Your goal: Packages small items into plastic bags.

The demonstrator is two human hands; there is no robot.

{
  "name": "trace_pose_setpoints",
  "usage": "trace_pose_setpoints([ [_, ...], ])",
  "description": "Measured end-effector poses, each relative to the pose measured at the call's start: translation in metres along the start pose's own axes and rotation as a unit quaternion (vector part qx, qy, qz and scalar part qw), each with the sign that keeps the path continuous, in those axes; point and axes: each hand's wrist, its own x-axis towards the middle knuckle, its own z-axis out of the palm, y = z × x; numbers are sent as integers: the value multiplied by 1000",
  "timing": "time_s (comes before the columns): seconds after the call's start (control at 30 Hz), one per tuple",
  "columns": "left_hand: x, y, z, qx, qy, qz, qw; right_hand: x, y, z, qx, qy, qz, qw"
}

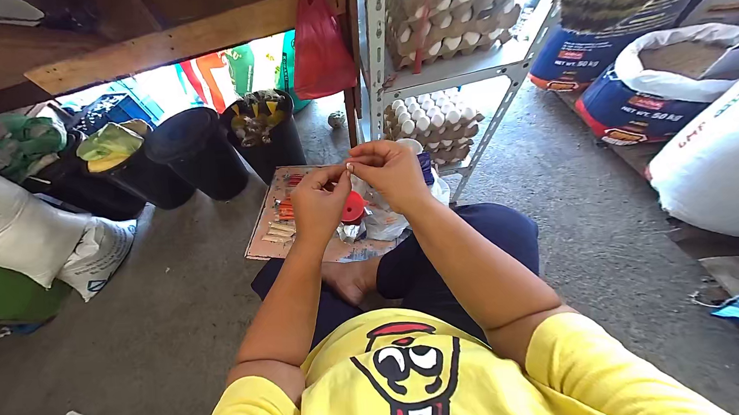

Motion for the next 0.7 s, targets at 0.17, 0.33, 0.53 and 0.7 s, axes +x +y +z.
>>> trace_pose_setpoints([
  [0.17,2,-12,5,-6,-15,-45,999,-6,15,-1,-80,-22,-38,996],
  [0.33,5,-19,-1,-72,-77,-109,988,-9,22,-6,-78,-72,-32,994],
  [0.53,1,-31,6,-238,-124,-189,945,-12,38,-2,226,-75,153,959],
  [0.7,-4,-32,7,-225,-103,-130,960,-10,37,-3,228,4,185,956],
])
